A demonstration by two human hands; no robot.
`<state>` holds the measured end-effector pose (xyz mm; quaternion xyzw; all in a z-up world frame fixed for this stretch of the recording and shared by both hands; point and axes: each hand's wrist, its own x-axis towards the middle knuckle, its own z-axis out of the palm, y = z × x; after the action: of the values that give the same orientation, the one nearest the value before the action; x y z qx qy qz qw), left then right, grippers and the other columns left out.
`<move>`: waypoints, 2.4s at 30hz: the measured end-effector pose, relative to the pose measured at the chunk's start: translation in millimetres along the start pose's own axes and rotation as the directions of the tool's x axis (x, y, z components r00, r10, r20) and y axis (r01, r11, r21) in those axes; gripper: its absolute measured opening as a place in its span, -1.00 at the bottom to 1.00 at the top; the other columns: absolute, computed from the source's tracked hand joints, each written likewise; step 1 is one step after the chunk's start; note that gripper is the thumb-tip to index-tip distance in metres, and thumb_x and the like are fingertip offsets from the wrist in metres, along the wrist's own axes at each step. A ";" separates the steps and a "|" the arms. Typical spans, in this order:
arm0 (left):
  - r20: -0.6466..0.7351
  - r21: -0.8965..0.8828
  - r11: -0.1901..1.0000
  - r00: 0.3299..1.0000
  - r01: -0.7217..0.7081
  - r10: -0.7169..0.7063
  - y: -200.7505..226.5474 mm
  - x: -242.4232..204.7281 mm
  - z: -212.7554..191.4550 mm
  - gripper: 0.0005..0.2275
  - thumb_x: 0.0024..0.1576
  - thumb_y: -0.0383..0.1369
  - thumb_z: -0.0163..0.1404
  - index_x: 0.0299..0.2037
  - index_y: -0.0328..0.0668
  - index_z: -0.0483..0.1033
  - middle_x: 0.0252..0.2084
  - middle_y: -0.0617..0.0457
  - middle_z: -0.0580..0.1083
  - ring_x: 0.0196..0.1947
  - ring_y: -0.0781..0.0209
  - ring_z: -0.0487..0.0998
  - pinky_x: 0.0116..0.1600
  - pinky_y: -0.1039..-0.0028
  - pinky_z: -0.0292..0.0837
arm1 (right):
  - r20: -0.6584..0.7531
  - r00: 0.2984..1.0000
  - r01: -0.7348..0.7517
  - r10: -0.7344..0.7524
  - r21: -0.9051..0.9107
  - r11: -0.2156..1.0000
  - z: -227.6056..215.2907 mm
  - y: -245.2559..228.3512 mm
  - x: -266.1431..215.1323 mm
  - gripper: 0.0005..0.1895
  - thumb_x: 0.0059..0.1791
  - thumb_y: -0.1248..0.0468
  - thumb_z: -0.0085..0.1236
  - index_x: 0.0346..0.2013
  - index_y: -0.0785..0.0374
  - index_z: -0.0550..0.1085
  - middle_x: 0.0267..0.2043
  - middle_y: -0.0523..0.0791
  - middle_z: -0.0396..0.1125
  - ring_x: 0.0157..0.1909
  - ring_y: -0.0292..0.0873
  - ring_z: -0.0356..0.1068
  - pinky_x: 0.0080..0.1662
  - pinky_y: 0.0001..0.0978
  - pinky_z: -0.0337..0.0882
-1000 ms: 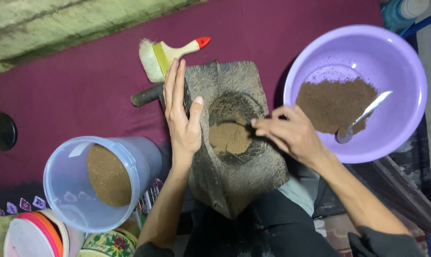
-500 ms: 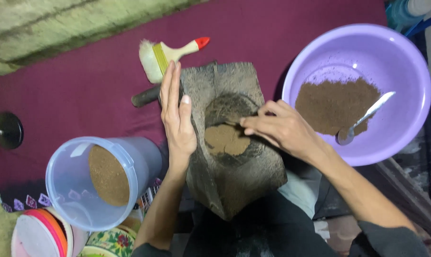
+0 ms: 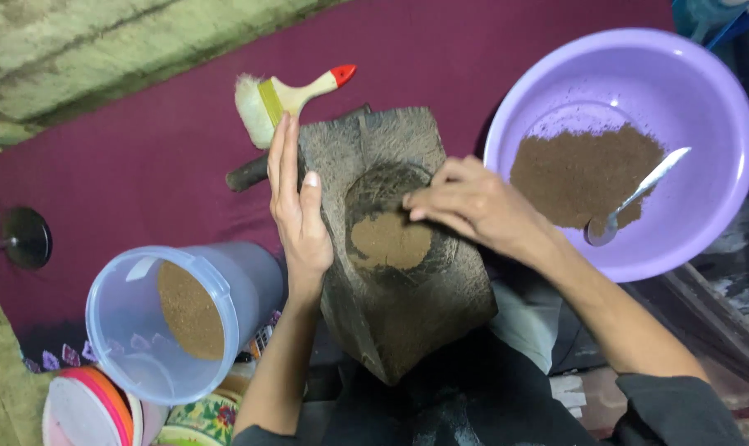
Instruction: Grinding and mixing brown powder ingredients using a stone mortar, pestle, spoon, and brush.
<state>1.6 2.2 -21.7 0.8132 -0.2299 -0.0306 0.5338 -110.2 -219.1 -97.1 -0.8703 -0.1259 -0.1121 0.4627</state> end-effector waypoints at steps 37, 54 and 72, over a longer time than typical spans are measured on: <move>0.000 -0.021 0.999 0.999 0.033 -0.033 -2.6 -2.1 -2.8 -0.56 0.41 -0.37 -0.23 0.51 -0.14 0.17 0.56 -0.09 0.07 0.61 -0.11 -0.03 0.63 -0.03 -0.33 | -0.372 0.921 -0.254 0.115 -0.350 0.902 6.1 -95.5 -60.7 -0.89 0.04 0.36 0.18 -0.23 0.26 0.64 -0.29 -0.07 0.43 -0.19 0.03 0.42 -0.15 -0.29 0.41; 0.011 0.013 1.000 1.000 -0.009 0.009 -2.0 -1.1 -0.3 -0.55 0.40 -0.36 -0.28 0.50 -0.28 0.12 0.55 -0.19 0.06 0.59 -0.20 0.00 0.64 -0.08 -0.18 | -0.207 0.884 -0.406 0.420 0.109 0.907 -41.4 -98.6 -16.9 -0.85 0.03 0.28 0.20 -0.15 0.27 0.58 -0.43 -0.10 0.53 -0.35 -0.01 0.54 -0.22 -0.25 0.51; 0.020 0.071 0.997 0.999 0.027 -0.028 6.5 -2.6 -1.7 -0.50 0.31 -0.37 -0.27 0.49 -0.27 0.08 0.55 -0.16 0.13 0.61 -0.10 0.08 0.71 0.09 -0.08 | 0.044 0.891 -0.437 0.452 0.359 0.825 -8.9 -98.9 -20.6 -0.87 0.02 0.31 0.11 -0.32 0.32 0.54 -0.37 -0.11 0.52 -0.52 -0.30 0.39 -0.45 -0.56 0.39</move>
<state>-2.3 2.7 -15.7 0.8343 -0.2252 -0.0382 0.5018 -162.3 -175.5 -21.7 -0.7736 0.0718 0.0050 0.6296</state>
